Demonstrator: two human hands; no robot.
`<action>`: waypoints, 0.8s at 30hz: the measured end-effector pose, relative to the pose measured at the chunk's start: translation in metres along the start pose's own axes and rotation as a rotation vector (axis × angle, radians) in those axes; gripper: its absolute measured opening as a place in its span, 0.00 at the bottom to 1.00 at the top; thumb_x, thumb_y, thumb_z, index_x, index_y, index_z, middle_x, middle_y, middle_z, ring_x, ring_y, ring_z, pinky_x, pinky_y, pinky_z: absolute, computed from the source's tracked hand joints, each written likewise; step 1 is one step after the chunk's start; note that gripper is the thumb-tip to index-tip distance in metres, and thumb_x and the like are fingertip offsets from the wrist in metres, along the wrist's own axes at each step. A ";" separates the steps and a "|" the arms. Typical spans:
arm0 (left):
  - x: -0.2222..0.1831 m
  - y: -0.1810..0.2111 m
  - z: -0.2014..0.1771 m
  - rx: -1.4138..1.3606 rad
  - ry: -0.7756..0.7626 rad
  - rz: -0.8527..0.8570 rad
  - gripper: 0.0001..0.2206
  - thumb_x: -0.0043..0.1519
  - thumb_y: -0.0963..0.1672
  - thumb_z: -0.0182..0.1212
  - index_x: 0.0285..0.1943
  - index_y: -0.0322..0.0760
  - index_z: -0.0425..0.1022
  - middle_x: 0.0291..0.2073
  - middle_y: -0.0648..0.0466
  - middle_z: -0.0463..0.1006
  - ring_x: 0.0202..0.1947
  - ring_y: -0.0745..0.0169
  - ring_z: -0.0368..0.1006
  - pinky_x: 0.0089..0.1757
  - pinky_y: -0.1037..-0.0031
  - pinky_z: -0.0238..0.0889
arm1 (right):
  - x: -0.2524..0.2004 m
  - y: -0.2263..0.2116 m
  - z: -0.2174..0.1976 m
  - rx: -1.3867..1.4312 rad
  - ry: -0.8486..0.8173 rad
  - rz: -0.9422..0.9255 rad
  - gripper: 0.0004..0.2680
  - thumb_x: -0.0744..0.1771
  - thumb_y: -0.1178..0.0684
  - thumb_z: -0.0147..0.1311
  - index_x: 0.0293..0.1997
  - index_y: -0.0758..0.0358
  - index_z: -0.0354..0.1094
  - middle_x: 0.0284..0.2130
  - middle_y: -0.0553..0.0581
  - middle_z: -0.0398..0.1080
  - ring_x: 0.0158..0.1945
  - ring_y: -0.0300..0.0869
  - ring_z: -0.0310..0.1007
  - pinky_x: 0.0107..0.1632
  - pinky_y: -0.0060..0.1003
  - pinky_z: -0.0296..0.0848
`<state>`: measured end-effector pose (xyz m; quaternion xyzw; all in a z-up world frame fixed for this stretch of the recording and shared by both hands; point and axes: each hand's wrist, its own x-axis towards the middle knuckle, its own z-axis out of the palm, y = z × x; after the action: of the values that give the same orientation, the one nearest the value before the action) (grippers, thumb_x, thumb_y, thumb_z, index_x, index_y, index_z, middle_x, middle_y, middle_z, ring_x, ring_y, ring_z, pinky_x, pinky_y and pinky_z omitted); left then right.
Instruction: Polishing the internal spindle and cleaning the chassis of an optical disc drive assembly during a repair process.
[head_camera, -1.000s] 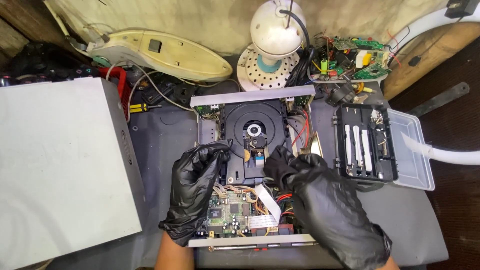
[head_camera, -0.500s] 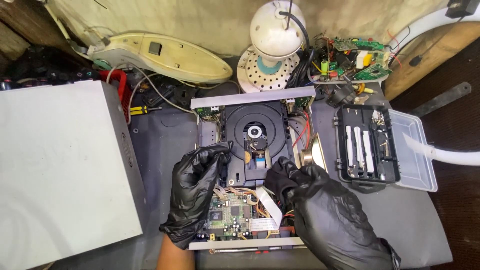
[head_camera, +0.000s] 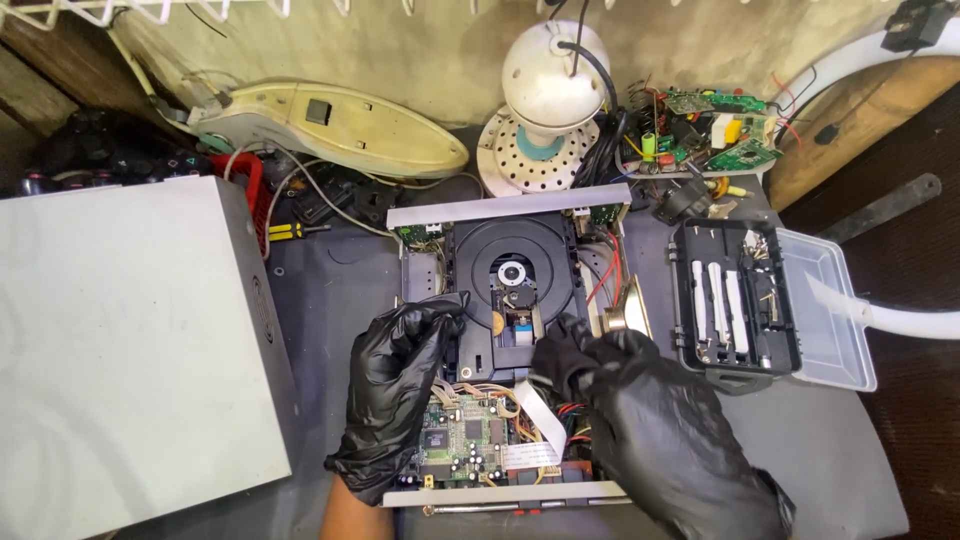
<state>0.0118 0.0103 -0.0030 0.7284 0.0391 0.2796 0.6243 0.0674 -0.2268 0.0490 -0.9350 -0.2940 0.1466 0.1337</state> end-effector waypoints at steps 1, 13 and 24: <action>0.000 0.001 0.000 0.001 0.002 -0.021 0.07 0.65 0.38 0.58 0.48 0.31 0.81 0.41 0.48 0.85 0.41 0.59 0.82 0.44 0.71 0.78 | -0.001 -0.001 0.000 -0.004 -0.025 0.035 0.20 0.64 0.50 0.43 0.62 0.29 0.67 0.53 0.58 0.70 0.51 0.53 0.75 0.46 0.52 0.81; -0.001 0.004 0.001 -0.034 0.015 -0.019 0.08 0.64 0.37 0.60 0.49 0.32 0.82 0.46 0.46 0.85 0.45 0.55 0.83 0.45 0.69 0.81 | 0.191 0.189 0.382 -1.358 -0.402 1.452 0.15 0.69 0.52 0.47 0.64 0.58 0.67 0.56 0.66 0.67 0.58 0.57 0.65 0.60 0.58 0.65; 0.001 -0.006 -0.005 0.003 -0.032 0.026 0.10 0.65 0.39 0.58 0.53 0.33 0.80 0.48 0.47 0.85 0.48 0.54 0.84 0.52 0.66 0.80 | 0.176 0.137 0.281 -1.085 -0.337 1.553 0.20 0.68 0.47 0.47 0.70 0.55 0.61 0.59 0.60 0.68 0.63 0.53 0.65 0.63 0.55 0.62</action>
<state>0.0120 0.0161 -0.0077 0.7343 0.0203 0.2759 0.6199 0.1758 -0.1857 -0.2904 -0.7701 0.3638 0.1708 -0.4953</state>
